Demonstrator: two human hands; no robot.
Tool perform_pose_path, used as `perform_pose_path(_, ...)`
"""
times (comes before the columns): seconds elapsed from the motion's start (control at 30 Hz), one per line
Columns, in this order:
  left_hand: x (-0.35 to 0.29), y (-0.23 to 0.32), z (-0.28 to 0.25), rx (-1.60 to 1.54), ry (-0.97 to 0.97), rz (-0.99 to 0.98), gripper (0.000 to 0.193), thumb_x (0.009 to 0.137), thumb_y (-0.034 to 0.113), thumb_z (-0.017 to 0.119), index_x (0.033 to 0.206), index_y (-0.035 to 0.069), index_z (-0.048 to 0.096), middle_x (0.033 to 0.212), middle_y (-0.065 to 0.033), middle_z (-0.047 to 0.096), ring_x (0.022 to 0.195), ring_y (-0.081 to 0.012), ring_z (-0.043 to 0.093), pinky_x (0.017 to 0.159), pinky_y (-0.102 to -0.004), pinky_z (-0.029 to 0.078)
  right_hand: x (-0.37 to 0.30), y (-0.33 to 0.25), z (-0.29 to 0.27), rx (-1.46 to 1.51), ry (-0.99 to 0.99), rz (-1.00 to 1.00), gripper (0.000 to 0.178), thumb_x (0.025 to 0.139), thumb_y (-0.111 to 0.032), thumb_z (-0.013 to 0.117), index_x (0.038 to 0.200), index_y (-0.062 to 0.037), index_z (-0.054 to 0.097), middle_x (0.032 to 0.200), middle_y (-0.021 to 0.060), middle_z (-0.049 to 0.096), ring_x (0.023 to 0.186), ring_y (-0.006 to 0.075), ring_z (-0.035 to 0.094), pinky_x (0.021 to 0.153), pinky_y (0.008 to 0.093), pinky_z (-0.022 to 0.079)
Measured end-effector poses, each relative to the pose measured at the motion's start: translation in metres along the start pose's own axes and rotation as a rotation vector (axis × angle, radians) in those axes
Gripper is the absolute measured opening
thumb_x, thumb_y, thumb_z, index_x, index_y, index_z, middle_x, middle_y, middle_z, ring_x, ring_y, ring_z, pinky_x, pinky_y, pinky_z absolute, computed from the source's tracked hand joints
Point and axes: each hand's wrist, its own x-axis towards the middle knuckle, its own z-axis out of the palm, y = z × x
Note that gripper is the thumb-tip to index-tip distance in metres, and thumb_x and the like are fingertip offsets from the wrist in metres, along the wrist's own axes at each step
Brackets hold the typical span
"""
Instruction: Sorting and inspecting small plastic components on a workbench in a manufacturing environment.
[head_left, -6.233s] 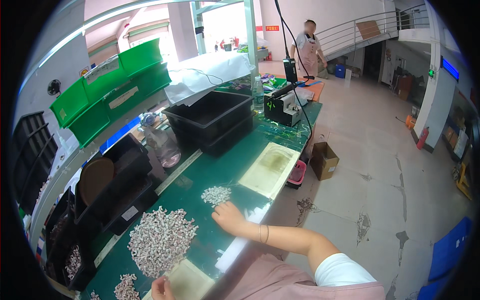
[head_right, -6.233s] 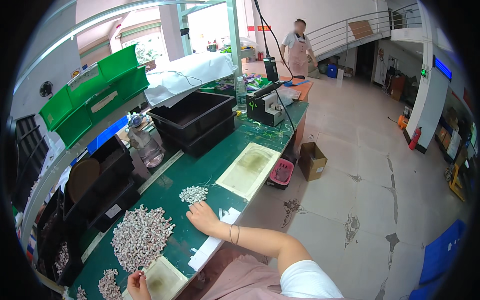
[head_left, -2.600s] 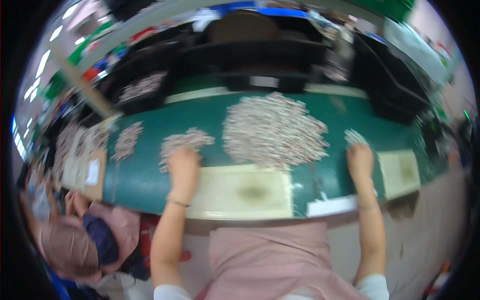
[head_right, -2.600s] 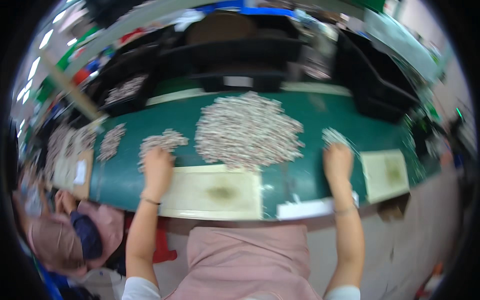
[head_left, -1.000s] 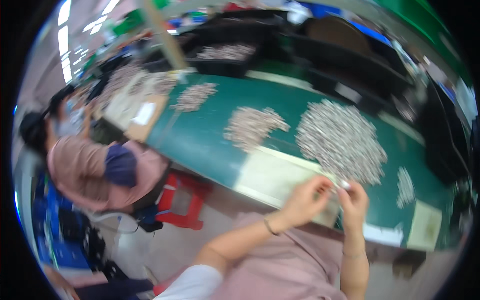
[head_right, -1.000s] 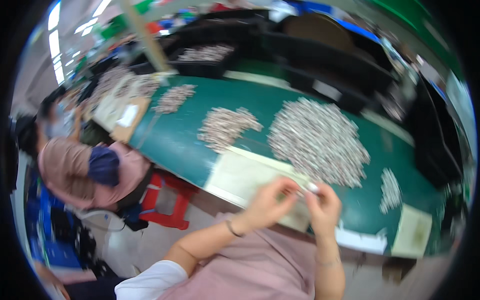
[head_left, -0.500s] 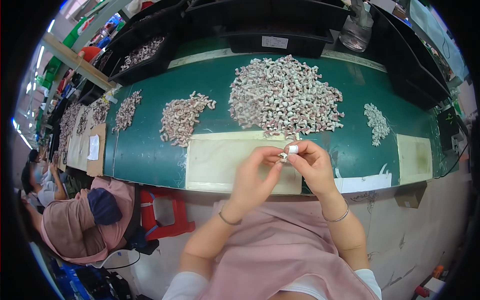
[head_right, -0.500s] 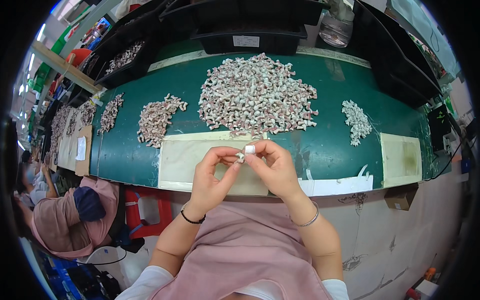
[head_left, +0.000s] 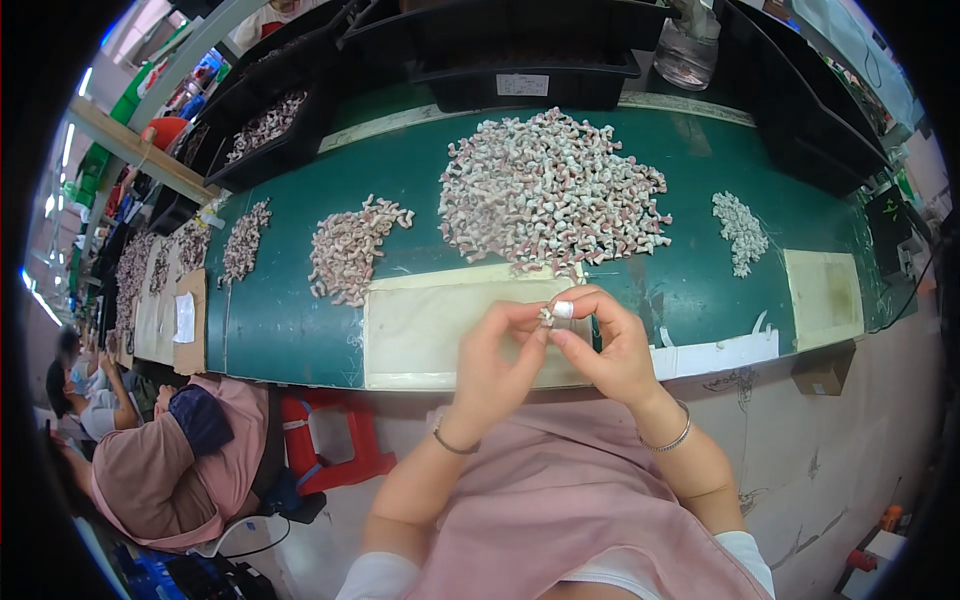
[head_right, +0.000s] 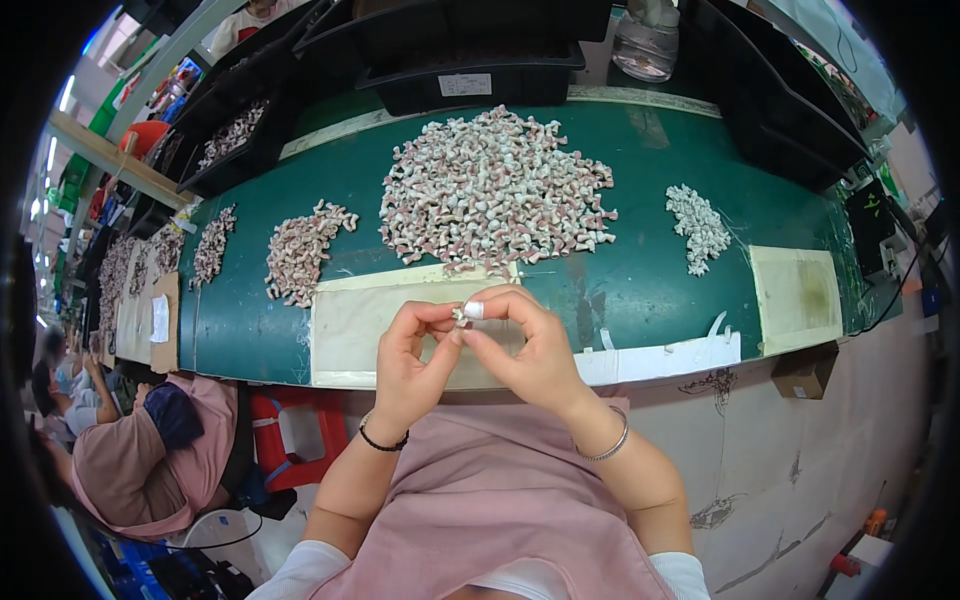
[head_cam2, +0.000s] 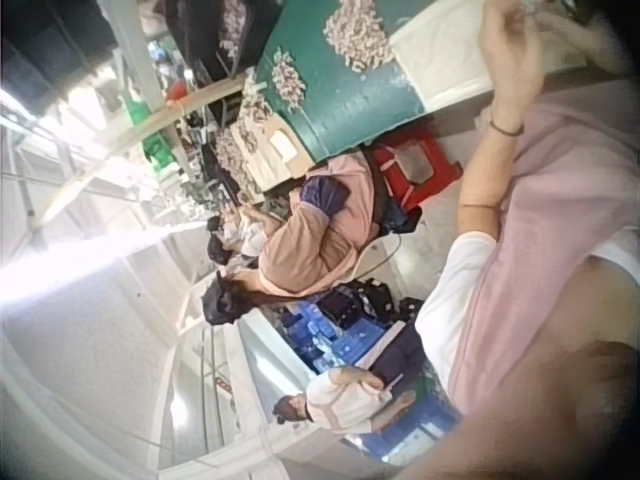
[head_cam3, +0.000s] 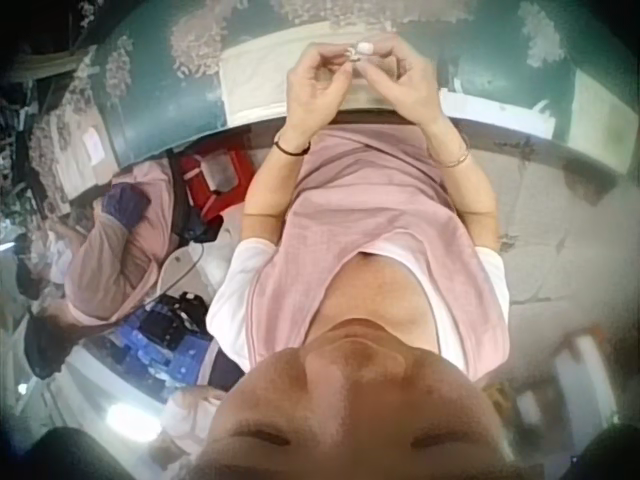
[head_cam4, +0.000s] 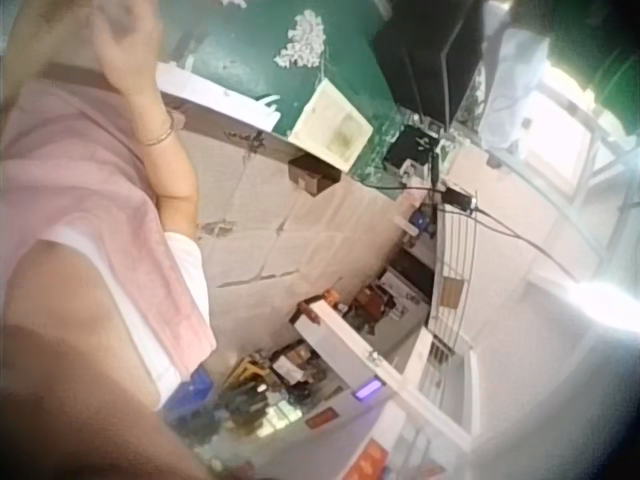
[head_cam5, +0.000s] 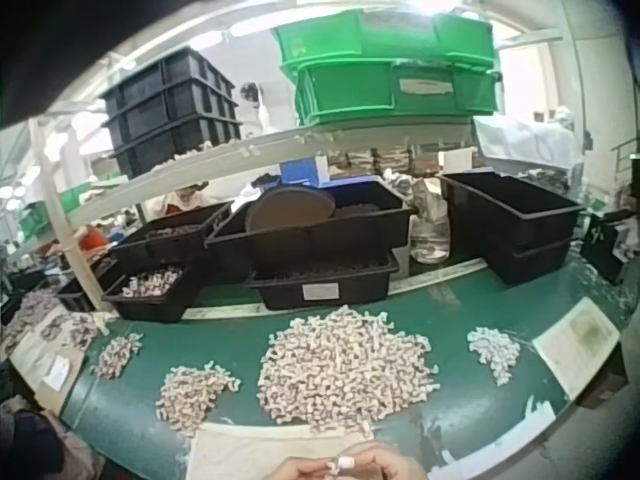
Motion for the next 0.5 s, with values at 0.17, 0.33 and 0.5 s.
perform_pose_path(0.17, 0.002, -0.012, -0.001, 0.03, 0.047, 0.02, 0.014, 0.085, 0.001, 0.067, 0.098, -0.002, 0.062, 0.086, -0.009, 0.067, 0.076, -0.0128, 0.063, 0.069, -0.0271, 0.05, -0.003, -0.004, 0.001, -0.088, -0.009, -0.022, 0.021, 0.078, -0.002, 0.071, 0.097, -0.0017, 0.062, 0.102, 0.0118, 0.065, 0.095, 0.0231, 0.063, 0.086, 0.0329, 0.048)
perform_pose_path(0.33, 0.003, -0.007, -0.003, 0.272, -0.049, 0.103, 0.022, 0.086, -0.003, 0.065, 0.105, -0.002, 0.056, 0.093, -0.0074, 0.064, 0.08, -0.0102, 0.059, 0.072, -0.0244, 0.048, 0.004, -0.009, -0.009, -0.356, -0.064, -0.097, 0.024, 0.078, -0.01, 0.075, 0.095, -0.0025, 0.061, 0.096, 0.0099, 0.064, 0.091, 0.0265, 0.06, 0.082, 0.0352, 0.046)
perform_pose_path(0.5, -0.005, -0.006, -0.003, 0.337, -0.084, 0.082, 0.027, 0.084, -0.003, 0.065, 0.11, 0.0, 0.056, 0.095, -0.0125, 0.063, 0.079, -0.0184, 0.063, 0.072, -0.029, 0.05, 0.001, -0.002, -0.008, -0.669, -0.161, -0.213, 0.021, 0.079, -0.015, 0.073, 0.089, -0.004, 0.058, 0.085, 0.0092, 0.058, 0.084, 0.0305, 0.055, 0.076, 0.0395, 0.041)
